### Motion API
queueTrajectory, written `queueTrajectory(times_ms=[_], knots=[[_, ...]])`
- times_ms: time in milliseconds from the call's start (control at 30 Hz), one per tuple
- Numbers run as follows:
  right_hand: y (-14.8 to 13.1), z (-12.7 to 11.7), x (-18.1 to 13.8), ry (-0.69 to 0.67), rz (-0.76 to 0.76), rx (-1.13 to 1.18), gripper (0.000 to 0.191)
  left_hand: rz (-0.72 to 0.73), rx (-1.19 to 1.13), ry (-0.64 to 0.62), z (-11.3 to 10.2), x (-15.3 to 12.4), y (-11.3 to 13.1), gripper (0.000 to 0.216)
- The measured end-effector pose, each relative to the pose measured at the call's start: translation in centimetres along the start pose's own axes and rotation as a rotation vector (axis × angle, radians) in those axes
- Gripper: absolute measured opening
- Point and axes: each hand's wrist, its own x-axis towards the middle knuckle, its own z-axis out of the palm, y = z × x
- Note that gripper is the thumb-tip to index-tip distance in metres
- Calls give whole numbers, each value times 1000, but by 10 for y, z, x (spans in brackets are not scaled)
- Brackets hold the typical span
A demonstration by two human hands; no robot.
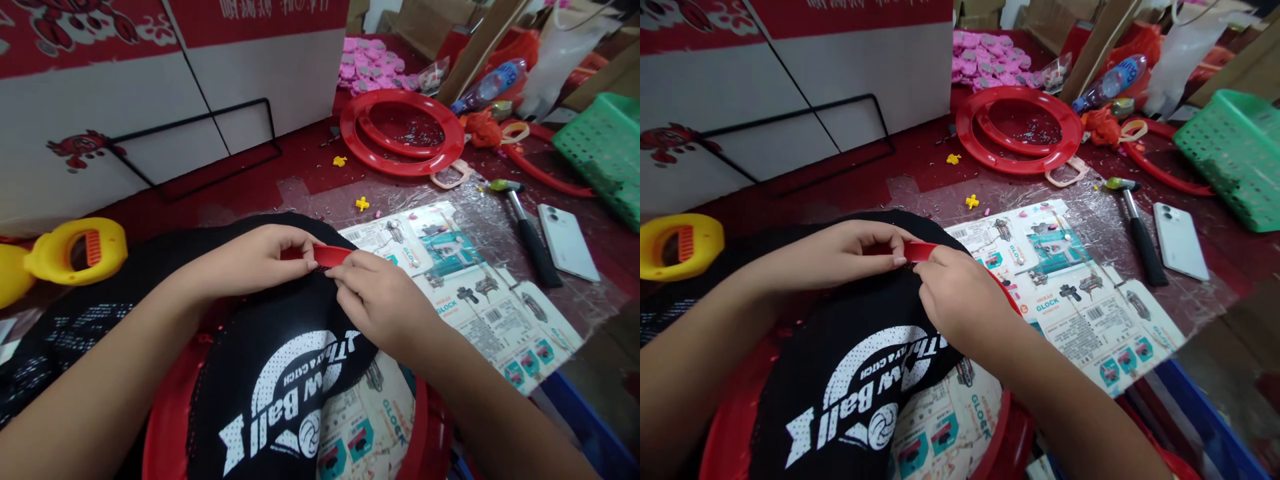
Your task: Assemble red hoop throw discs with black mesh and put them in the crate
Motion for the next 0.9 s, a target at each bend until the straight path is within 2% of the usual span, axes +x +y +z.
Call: queueTrajectory(times_ms=[167,533,900], knots=[[-2,1,1,19,44,-6,25,-6,126,66,3,0,3,13],[-2,4,9,-59,133,-12,27,-1,259,123,8,4,1,14],[-3,4,11,-83,157,10,28,-24,303,118,8,5,-1,15]])
